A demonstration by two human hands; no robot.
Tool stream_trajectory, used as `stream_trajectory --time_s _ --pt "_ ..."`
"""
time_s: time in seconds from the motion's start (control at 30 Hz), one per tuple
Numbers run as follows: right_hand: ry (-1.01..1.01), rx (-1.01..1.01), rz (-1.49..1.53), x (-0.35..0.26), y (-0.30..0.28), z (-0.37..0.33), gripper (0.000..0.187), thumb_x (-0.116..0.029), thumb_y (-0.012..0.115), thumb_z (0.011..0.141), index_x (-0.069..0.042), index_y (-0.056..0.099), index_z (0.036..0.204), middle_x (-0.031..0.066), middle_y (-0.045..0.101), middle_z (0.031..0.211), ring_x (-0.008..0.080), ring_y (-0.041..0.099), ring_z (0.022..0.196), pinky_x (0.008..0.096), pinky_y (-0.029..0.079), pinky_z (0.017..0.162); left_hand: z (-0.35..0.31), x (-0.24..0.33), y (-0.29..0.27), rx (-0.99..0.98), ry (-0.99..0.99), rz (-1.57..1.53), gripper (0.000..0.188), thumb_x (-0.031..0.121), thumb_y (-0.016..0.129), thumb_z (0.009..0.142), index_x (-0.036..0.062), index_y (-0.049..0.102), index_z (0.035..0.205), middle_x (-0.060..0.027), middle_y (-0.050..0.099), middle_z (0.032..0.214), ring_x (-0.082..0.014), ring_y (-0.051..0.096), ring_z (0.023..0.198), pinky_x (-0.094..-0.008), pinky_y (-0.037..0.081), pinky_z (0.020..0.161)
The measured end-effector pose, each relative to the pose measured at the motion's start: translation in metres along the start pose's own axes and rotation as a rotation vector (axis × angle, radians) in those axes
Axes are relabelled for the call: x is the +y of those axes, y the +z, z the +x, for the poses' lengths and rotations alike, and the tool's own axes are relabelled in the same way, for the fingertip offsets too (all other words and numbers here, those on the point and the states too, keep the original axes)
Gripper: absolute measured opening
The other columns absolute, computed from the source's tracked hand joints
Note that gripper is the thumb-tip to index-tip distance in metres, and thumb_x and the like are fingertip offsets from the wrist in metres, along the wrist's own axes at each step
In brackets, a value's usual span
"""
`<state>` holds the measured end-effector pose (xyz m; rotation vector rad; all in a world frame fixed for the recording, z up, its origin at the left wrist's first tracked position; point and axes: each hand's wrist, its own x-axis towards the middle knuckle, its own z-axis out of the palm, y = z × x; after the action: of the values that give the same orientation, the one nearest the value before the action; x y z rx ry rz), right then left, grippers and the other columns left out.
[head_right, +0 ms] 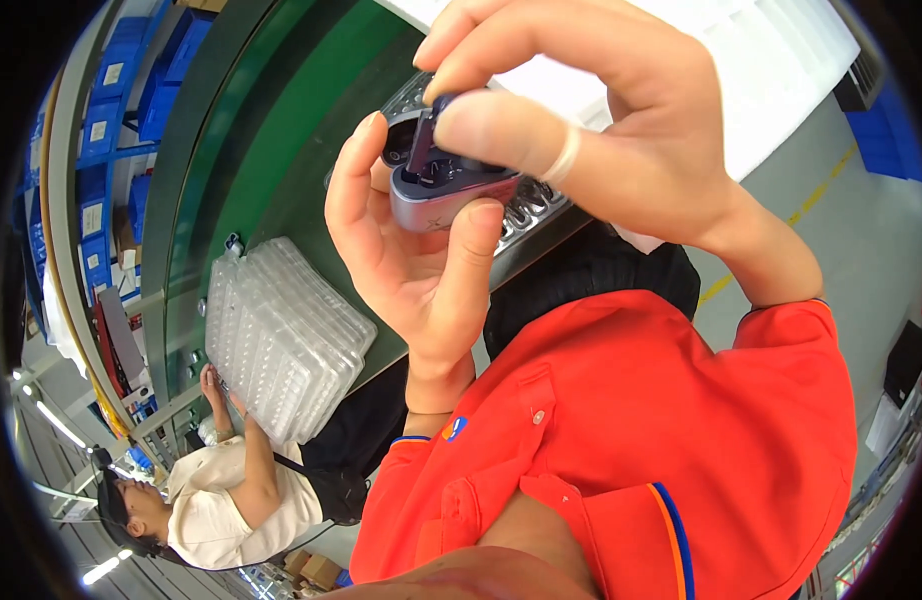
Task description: The worker is picking up earbud charging cases from a large tray and placing them into individual compartments in a white plastic sorting tray at an electronics factory assembly line.
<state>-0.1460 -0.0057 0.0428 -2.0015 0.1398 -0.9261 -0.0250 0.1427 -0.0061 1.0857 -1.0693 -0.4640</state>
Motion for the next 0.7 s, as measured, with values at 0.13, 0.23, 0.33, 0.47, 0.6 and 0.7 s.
stream_trajectory --time_s 0.13,0.23,0.33,0.47,0.6,0.7 --pt "0.138 -0.083 0.228 0.005 0.002 0.001 0.033 -0.029 0.061 0.097 0.003 0.068 0.099 0.0171 0.061 0.115 0.0256 0.057 0.111 0.0381 0.044 0.095 -0.003 0.008 -0.002 0.071 -0.032 -0.093 0.075 -0.010 0.072 0.080 -0.0044 0.037 0.146 -0.0119 0.048 0.121 -0.0186 0.057 0.104 -0.0315 0.049 0.095" --pt "0.173 -0.118 0.247 0.008 0.004 0.002 0.039 -0.037 0.060 0.097 0.001 0.069 0.100 0.0157 0.060 0.114 0.0238 0.056 0.109 0.0360 0.042 0.095 -0.009 0.011 -0.012 0.026 0.024 -0.205 0.076 -0.008 0.072 0.082 -0.0068 0.032 0.146 -0.0174 0.049 0.132 -0.0215 0.059 0.113 -0.0337 0.049 0.098" --pt "0.202 -0.132 0.334 0.003 0.015 0.004 0.044 -0.043 0.061 0.096 0.000 0.069 0.100 0.0119 0.059 0.108 0.0198 0.055 0.102 0.0320 0.042 0.090 -0.015 0.010 -0.021 0.038 0.074 -0.223 0.076 -0.009 0.072 0.082 -0.0073 0.031 0.146 -0.0180 0.051 0.129 -0.0220 0.059 0.113 -0.0337 0.049 0.097" --pt "0.260 -0.209 0.383 0.002 0.022 0.008 0.047 -0.046 0.062 0.095 0.000 0.069 0.101 0.0085 0.057 0.103 0.0159 0.051 0.094 0.0288 0.040 0.083 -0.024 0.011 -0.028 0.089 0.097 -0.264 0.075 -0.008 0.073 0.082 -0.0078 0.032 0.145 -0.0185 0.051 0.128 -0.0232 0.060 0.112 -0.0337 0.049 0.097" --pt "0.234 -0.302 0.336 0.007 0.025 0.017 0.046 -0.045 0.061 0.096 0.000 0.068 0.102 0.0062 0.055 0.098 0.0128 0.049 0.089 0.0268 0.038 0.077 -0.029 0.011 -0.038 0.181 0.077 -0.219 0.079 -0.003 0.078 0.079 -0.0078 0.033 0.145 -0.0189 0.048 0.136 -0.0238 0.057 0.118 -0.0338 0.049 0.098" --pt "0.330 -0.389 0.016 -0.003 0.037 0.042 0.025 -0.025 0.068 0.092 -0.001 0.069 0.100 0.0083 0.064 0.087 0.0176 0.062 0.080 0.0300 0.047 0.070 -0.018 0.004 -0.071 0.424 -0.033 0.022 0.078 0.002 0.078 0.081 -0.0035 0.035 0.146 -0.0161 0.047 0.140 -0.0234 0.056 0.119 -0.0308 0.052 0.091"
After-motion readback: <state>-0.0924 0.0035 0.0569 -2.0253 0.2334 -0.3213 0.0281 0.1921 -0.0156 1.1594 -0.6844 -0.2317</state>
